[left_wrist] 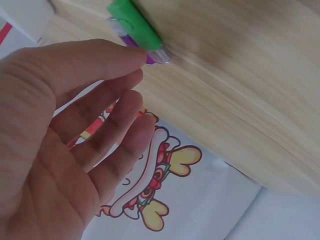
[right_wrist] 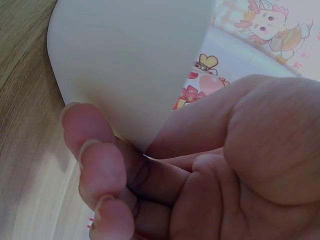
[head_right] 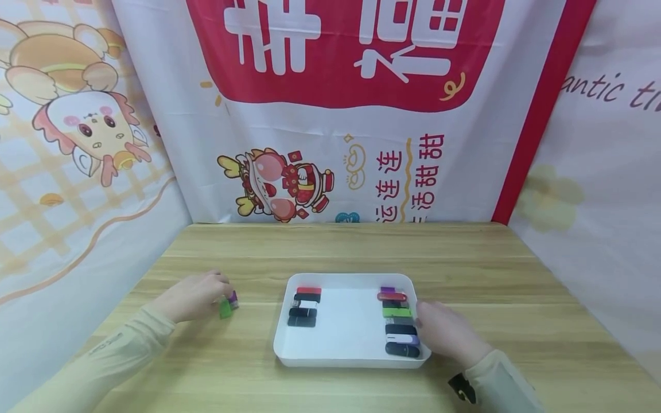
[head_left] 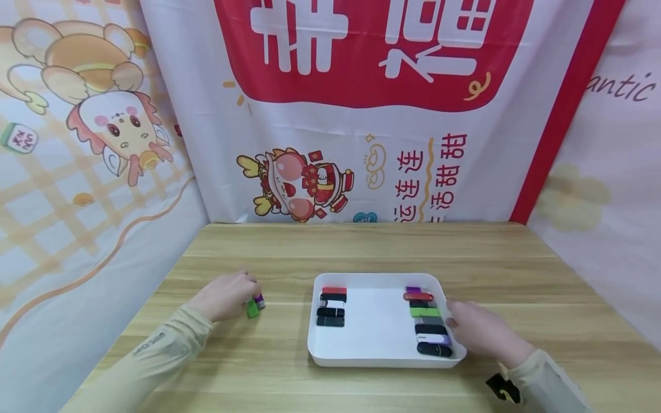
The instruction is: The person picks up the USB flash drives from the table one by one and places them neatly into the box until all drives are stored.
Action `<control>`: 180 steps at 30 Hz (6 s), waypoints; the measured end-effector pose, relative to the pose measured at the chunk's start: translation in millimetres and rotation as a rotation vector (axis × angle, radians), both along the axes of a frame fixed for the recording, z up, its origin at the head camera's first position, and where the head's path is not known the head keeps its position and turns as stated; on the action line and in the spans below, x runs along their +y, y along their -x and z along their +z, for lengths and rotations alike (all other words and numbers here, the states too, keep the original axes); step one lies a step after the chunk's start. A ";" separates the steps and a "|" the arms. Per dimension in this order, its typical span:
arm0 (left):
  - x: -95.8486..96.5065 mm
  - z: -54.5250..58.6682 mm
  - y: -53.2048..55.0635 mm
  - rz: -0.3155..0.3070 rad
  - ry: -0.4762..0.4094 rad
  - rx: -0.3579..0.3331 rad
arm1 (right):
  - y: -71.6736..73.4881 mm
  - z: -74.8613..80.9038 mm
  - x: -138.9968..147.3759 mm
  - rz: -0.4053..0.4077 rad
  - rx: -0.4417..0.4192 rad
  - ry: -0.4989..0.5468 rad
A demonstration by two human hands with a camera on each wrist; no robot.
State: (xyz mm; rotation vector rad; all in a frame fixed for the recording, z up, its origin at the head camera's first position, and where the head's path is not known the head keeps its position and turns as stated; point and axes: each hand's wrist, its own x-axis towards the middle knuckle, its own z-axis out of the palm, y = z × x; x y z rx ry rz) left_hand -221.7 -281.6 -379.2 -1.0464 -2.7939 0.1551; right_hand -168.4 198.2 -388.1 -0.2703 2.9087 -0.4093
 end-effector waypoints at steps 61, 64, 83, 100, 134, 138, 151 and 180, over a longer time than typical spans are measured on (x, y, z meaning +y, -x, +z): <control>2.4 -4.1 -10.7 -0.055 -0.087 -0.187 | 0.0 -3.2 1.8 0.008 0.032 0.005; 5.6 -2.0 -12.3 -0.055 -0.083 -0.170 | 0.0 -2.7 1.6 0.005 0.032 0.004; 52.1 51.2 -37.4 -0.173 -0.111 -0.050 | -1.0 -2.7 2.3 0.005 0.008 0.025; 108.8 59.2 -44.5 -0.259 -0.054 -0.047 | -0.1 -2.2 2.4 0.017 0.027 0.010; 137.7 36.0 -34.4 -0.223 0.037 -0.126 | 0.2 -1.0 3.2 0.007 0.002 0.018; 140.2 33.7 -34.0 -0.223 0.051 -0.122 | -0.3 -0.9 3.1 0.008 0.010 0.016; 144.5 20.2 -31.8 -0.222 0.137 -0.074 | 0.4 -1.3 2.8 0.002 0.006 0.019; 156.8 3.0 -33.1 -0.233 0.352 -0.009 | -0.9 0.0 2.7 0.011 0.006 0.019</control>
